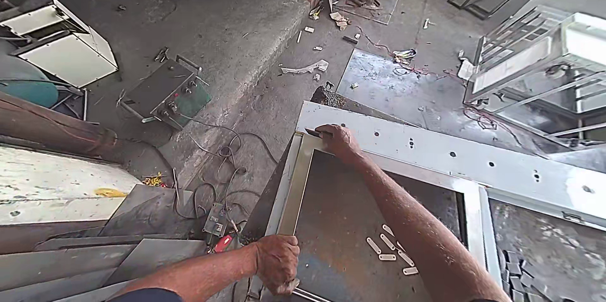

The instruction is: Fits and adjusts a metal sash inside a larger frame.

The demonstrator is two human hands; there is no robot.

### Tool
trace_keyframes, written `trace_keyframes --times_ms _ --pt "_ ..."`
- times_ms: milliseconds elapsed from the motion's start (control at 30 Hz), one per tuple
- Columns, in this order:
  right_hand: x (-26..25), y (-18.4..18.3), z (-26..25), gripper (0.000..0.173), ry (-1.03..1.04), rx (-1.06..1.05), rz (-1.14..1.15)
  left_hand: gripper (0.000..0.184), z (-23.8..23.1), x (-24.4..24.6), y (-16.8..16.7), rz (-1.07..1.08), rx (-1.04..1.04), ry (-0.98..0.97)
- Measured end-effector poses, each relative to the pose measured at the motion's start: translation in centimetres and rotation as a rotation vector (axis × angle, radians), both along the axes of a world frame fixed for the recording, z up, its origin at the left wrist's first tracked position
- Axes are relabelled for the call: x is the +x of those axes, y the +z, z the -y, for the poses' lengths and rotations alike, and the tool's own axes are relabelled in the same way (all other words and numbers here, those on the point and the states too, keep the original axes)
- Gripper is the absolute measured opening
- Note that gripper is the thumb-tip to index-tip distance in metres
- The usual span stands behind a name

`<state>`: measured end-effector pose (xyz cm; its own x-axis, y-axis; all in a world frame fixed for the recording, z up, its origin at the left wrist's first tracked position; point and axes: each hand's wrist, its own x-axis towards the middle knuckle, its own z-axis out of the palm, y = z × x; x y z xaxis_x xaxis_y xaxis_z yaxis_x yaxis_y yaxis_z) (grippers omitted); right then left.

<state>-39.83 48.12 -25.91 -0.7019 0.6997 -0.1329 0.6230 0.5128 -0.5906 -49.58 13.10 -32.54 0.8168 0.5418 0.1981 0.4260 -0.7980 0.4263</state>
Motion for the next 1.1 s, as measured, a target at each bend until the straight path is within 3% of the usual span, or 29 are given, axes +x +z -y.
trace_keyframes --times_ms 333,633,767,1000,1100 --pt "1.1 0.3 -1.9 0.024 0.15 -0.003 0.165 0.047 -0.1 0.0 0.0 0.009 -0.034 -0.015" --pt "1.2 -0.4 -1.2 0.014 -0.098 -0.146 -0.033 0.045 0.0 0.1 0.0 0.004 -0.014 -0.009" --pt "1.3 -1.0 -1.1 0.016 -0.073 -0.183 -0.015 0.044 0.6 0.4 0.1 0.003 -0.036 -0.007" --pt "1.3 -1.3 -1.0 0.023 0.106 0.024 -0.007 0.042 0.6 0.5 -0.1 -0.003 -0.042 -0.012" --pt "1.2 -1.0 -0.7 0.024 0.08 -0.026 -0.003 0.043 0.6 0.6 -0.2 -0.013 -0.072 -0.01"
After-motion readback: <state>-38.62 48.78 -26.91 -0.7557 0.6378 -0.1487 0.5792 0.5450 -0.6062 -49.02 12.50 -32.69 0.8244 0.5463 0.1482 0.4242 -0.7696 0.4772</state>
